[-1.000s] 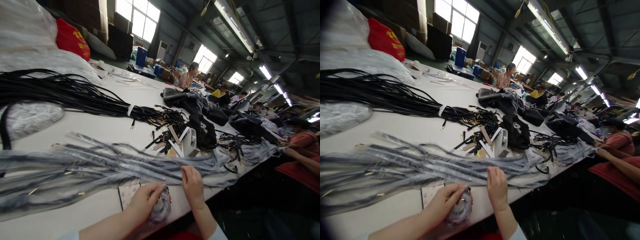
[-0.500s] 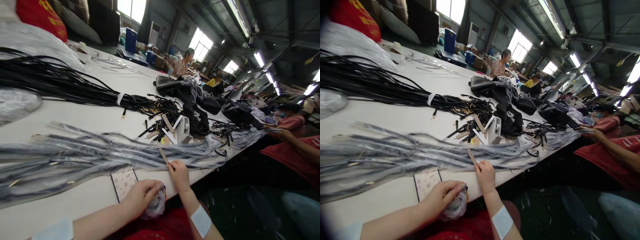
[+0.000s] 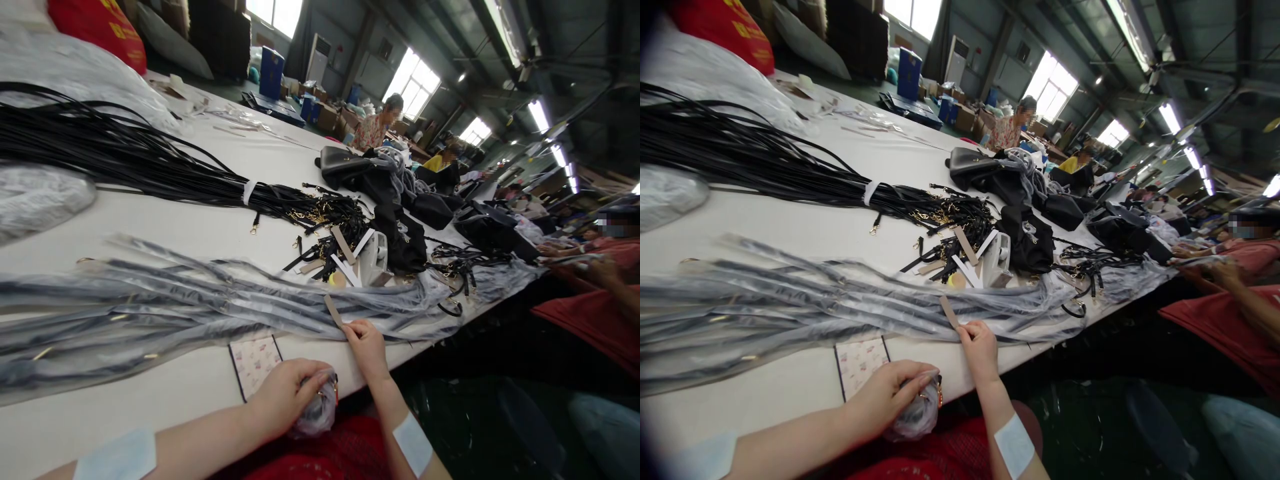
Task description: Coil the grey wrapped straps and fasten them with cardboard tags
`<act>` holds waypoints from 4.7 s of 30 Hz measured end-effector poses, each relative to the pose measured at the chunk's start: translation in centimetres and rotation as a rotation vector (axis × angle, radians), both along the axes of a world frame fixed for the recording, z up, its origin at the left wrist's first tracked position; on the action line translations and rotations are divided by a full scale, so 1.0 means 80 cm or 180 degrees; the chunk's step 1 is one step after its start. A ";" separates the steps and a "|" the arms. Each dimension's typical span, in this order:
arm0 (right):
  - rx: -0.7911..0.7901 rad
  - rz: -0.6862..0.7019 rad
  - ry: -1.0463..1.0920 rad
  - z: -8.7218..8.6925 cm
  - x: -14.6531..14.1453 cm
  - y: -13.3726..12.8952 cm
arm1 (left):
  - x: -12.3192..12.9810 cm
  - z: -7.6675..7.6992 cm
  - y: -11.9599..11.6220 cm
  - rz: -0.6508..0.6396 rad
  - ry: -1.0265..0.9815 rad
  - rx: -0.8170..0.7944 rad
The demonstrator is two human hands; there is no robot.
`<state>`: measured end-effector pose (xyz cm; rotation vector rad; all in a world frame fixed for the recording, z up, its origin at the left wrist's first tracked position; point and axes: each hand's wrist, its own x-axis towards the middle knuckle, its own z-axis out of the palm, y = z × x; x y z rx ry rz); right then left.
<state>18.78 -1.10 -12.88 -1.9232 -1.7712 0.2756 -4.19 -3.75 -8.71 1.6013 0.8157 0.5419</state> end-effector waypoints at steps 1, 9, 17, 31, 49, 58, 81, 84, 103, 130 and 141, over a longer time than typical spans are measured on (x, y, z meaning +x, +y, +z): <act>0.0006 0.0016 -0.0054 0.000 0.000 0.000 | 0.000 -0.001 0.000 0.0005 -0.0015 0.0001; 0.0182 0.0206 -0.0549 0.003 -0.002 0.001 | 0.002 -0.009 0.004 0.0365 -0.0220 -0.0323; 0.0733 -0.0534 -0.0330 0.011 0.019 0.030 | -0.002 -0.009 0.024 0.0970 -0.0215 -0.0825; 0.0162 -0.0045 0.0216 0.121 -0.017 -0.025 | -0.007 -0.026 0.048 0.1376 -0.0719 -0.1195; -0.0018 0.1765 -0.2103 0.170 -0.116 -0.079 | -0.017 -0.006 0.036 0.0805 -0.0004 0.0305; 0.0242 0.1911 -0.2498 0.155 -0.125 -0.081 | -0.014 -0.002 0.028 0.0634 0.0042 0.0175; -0.0618 0.1445 -0.0701 0.163 -0.066 -0.137 | 0.010 0.019 -0.007 -0.0217 -0.0351 -0.1419; -0.0595 0.1169 -0.0484 0.157 -0.056 -0.148 | 0.015 0.029 -0.018 -0.0603 -0.0156 -0.1201; -0.1837 -0.0108 0.4576 0.041 -0.024 -0.182 | 0.056 0.040 -0.082 -0.0531 0.0318 0.0172; -0.2212 0.0390 0.3665 0.085 0.003 -0.176 | 0.049 0.029 -0.095 -0.0149 0.0268 -0.0585; -0.2980 0.0437 0.3787 0.070 0.007 -0.153 | 0.044 0.037 -0.100 -0.0362 0.0561 -0.0300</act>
